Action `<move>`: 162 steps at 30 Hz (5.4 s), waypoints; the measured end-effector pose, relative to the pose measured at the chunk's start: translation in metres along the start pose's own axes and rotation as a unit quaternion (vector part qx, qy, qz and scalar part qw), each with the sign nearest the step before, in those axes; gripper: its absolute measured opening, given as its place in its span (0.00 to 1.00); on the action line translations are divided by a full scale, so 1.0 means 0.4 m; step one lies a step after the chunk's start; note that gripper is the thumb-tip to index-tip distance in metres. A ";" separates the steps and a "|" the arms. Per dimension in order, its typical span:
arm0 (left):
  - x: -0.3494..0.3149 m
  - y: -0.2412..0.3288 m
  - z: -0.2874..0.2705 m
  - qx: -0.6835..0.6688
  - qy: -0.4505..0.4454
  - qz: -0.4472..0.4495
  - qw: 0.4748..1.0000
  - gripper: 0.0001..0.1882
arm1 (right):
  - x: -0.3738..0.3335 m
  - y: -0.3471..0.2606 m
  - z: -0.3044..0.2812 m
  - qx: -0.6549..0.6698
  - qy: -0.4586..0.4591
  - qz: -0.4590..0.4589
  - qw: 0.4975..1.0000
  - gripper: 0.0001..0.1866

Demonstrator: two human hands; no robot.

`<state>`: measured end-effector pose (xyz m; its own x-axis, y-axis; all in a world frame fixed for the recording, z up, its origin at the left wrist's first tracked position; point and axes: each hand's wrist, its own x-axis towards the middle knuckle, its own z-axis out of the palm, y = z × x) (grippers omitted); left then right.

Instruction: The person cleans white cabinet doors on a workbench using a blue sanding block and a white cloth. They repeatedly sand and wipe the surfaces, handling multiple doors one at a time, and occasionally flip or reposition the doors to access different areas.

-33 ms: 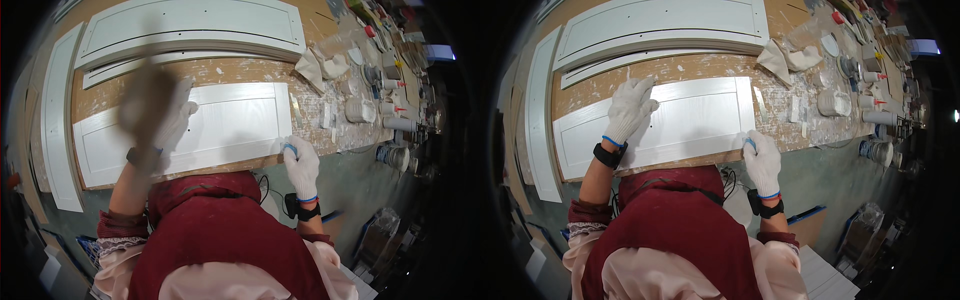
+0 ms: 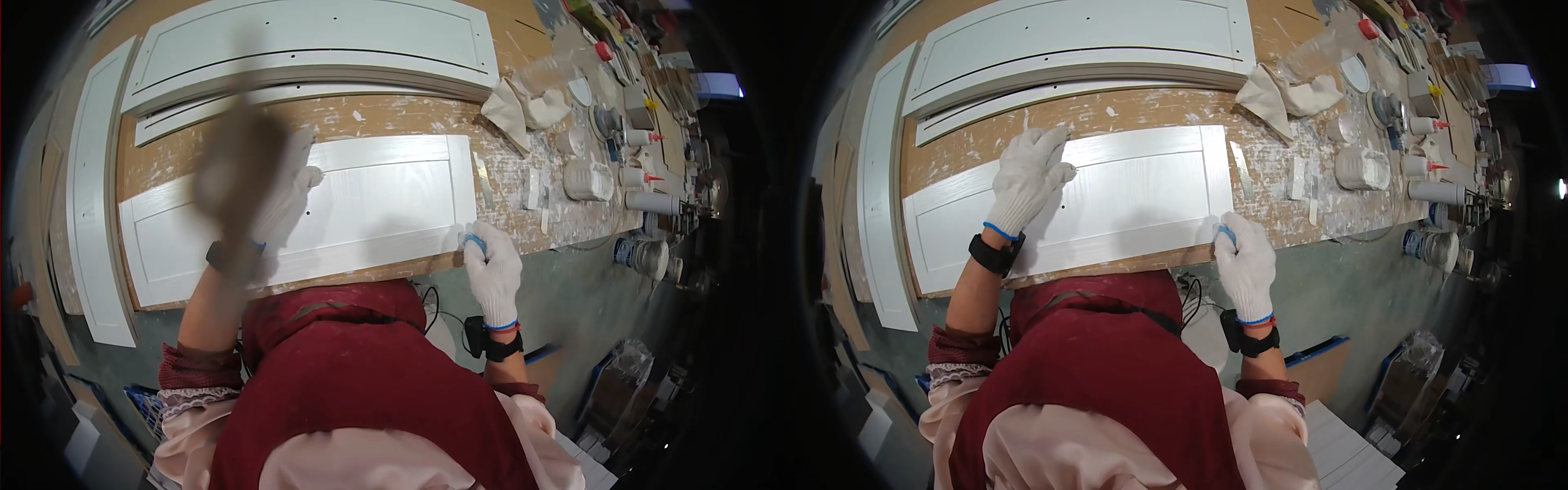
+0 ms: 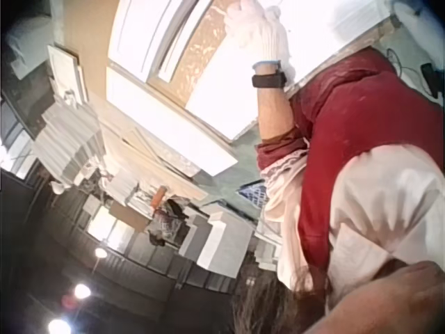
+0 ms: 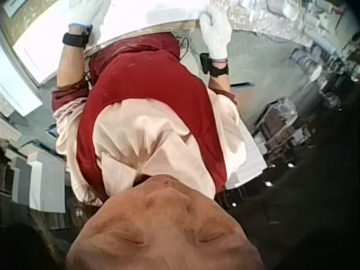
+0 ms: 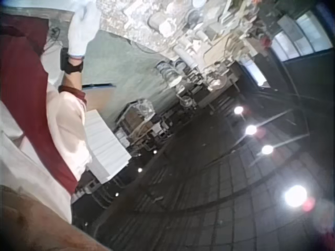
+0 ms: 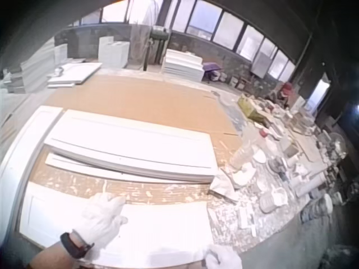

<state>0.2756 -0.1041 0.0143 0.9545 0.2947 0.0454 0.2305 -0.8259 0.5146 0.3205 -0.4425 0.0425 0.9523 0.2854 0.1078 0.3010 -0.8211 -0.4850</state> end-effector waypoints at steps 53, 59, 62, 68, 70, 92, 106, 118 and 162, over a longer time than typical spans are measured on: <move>0.019 0.018 -0.027 -0.026 -0.066 -0.053 0.996 0.29 | 0.228 -0.045 0.064 -0.016 0.007 -0.101 0.995 0.13; 0.011 0.013 -0.016 0.002 -0.028 -0.022 0.999 0.29 | 0.220 -0.023 0.049 -0.018 -0.026 -0.084 0.996 0.13; 0.011 0.016 -0.018 -0.003 -0.030 -0.027 0.999 0.30 | 0.242 -0.035 0.060 -0.011 0.003 -0.079 0.997 0.13; 0.013 0.024 -0.030 0.016 -0.041 -0.021 0.999 0.30 | 0.258 -0.029 0.079 0.005 0.003 -0.093 0.996 0.13; 0.011 0.022 -0.028 0.017 -0.034 -0.017 0.999 0.30 | 0.248 -0.026 0.069 -0.004 -0.014 -0.092 0.996 0.13; 0.015 0.020 -0.023 0.004 -0.042 -0.023 0.999 0.30 | 0.248 -0.049 0.082 -0.009 0.032 -0.122 0.992 0.12; 0.024 0.023 -0.035 0.019 -0.074 -0.032 0.997 0.30 | 0.238 -0.041 0.061 -0.016 -0.015 -0.103 0.994 0.12; 0.015 0.016 -0.025 0.010 -0.037 -0.014 0.999 0.30 | 0.269 -0.102 0.088 0.053 -0.036 -0.076 0.995 0.14; 0.018 0.023 -0.032 0.025 -0.052 -0.022 0.998 0.29 | 0.269 -0.064 0.095 0.011 0.012 -0.059 0.998 0.13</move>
<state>0.2823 -0.1035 0.0303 0.9570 0.2820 -0.0676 0.2799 -0.8367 0.4707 0.4133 -0.3719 0.0336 0.9110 0.3679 0.1865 0.4110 -0.7715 -0.4857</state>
